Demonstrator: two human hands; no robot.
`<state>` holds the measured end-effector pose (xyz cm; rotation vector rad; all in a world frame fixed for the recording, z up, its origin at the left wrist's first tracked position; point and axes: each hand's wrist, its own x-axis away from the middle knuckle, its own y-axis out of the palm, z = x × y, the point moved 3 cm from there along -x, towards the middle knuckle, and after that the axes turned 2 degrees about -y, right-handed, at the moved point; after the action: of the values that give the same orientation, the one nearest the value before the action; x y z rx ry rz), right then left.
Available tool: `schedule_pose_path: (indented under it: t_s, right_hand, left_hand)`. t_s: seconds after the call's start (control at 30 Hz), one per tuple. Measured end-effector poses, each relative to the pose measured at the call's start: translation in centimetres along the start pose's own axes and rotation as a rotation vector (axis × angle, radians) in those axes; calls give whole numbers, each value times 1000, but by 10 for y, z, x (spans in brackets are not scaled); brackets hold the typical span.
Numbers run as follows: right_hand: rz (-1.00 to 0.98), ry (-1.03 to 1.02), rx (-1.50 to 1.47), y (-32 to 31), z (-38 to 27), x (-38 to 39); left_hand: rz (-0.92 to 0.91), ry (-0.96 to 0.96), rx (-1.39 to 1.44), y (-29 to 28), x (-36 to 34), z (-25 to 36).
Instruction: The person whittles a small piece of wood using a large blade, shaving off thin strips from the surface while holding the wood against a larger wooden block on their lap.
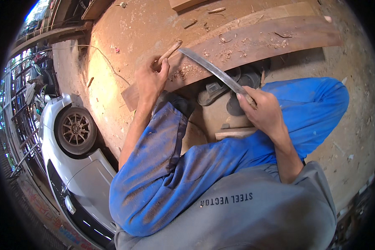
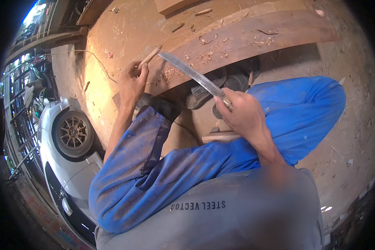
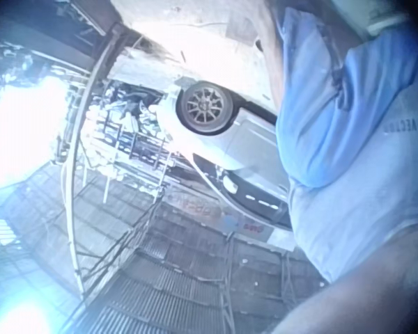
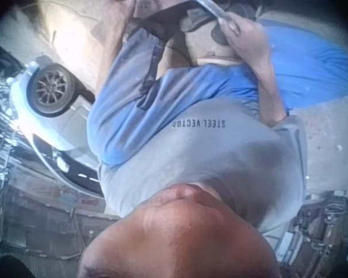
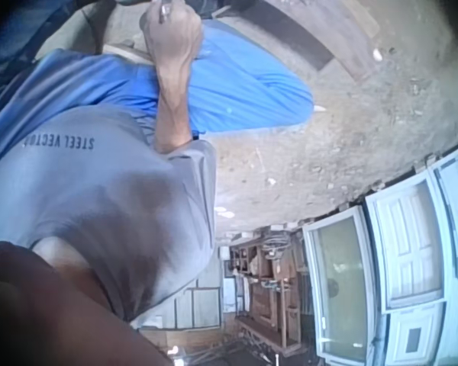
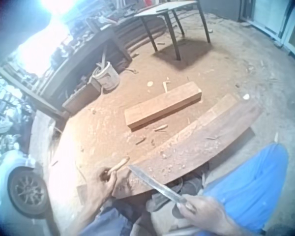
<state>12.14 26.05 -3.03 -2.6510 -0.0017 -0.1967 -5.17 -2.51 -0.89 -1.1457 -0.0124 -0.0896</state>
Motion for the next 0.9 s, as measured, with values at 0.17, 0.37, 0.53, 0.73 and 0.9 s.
schedule_pose_path:
  t_s: [0.17,0.37,0.53,0.73,0.9]
  right_hand:
    - [16,24,-24,-5,9,-1]
    - [-6,49,12,-6,9,-1]
    - [-49,62,-8,-7,5,-4]
    - [-29,100,-99,2,10,2]
    - [-86,256,-380,33,29,16]
  left_hand:
    - [-38,24,-6,1,-1,7]
    - [-39,81,-58,1,1,8]
    - [-56,186,-108,-2,-1,7]
    - [-71,303,-164,-4,-2,14]
    - [-102,367,-217,-2,-2,20]
